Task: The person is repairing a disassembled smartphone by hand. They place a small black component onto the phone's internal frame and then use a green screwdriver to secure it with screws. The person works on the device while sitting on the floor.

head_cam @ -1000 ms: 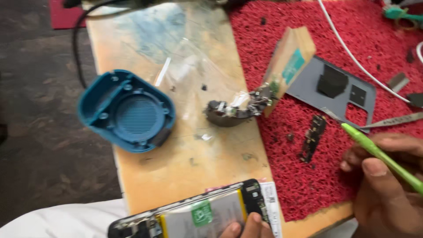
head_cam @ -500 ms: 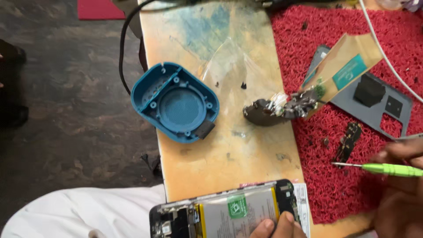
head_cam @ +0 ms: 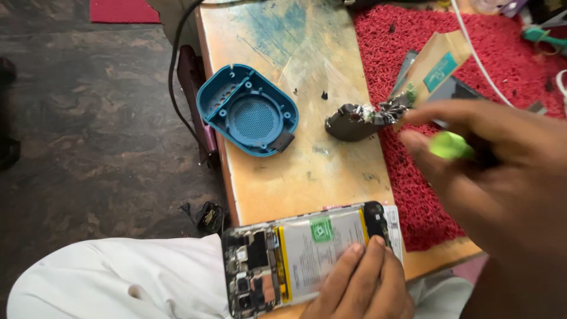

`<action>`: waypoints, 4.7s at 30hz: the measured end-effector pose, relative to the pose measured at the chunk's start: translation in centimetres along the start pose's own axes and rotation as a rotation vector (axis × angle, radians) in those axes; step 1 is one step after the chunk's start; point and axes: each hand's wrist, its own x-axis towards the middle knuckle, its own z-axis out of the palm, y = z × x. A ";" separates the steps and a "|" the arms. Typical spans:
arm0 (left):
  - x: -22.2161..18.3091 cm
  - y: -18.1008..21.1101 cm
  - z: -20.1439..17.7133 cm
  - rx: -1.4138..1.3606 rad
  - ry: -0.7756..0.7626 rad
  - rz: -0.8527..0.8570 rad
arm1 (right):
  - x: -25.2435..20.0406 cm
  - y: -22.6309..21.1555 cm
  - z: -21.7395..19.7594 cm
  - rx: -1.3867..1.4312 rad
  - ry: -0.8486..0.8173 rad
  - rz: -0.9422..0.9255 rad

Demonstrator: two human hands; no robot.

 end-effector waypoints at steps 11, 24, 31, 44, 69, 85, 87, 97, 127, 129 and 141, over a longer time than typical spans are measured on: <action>0.2 -1.2 -2.7 -0.210 -0.169 0.055 | 1.8 -0.1 1.8 -0.303 -0.025 -0.302; -0.2 -1.0 -2.5 -0.210 -0.175 0.057 | -2.8 3.5 3.2 -0.269 0.045 -0.339; -0.1 -1.1 -2.3 -0.221 -0.173 0.073 | -2.8 2.3 1.6 -0.147 0.007 -0.268; -0.1 -1.0 -2.1 -0.211 -0.154 0.044 | -4.7 3.1 -0.2 0.425 0.310 0.390; 0.5 -1.0 -3.7 -0.588 -0.231 -0.175 | -13.6 5.8 -3.3 0.650 0.342 0.457; 2.1 -5.5 -8.0 -0.823 -0.088 -0.449 | -9.6 -0.4 -2.3 0.758 -0.067 0.292; 2.6 -6.7 -8.5 -0.786 -0.065 -0.484 | -5.7 0.8 -1.7 0.309 0.094 0.199; 3.8 -10.3 -10.0 -0.747 0.010 -0.489 | 1.6 3.4 2.2 0.008 -0.224 0.312; 8.7 -16.3 -5.5 -0.711 -0.241 -0.197 | 0.9 6.4 -1.1 0.175 -0.036 0.259; 10.6 -19.2 -4.7 -0.828 -0.306 -0.142 | 0.0 4.6 -0.5 0.137 -0.085 0.297; 17.6 -19.5 -5.0 -0.822 -1.102 -0.437 | -2.2 4.4 4.0 0.039 0.145 -0.058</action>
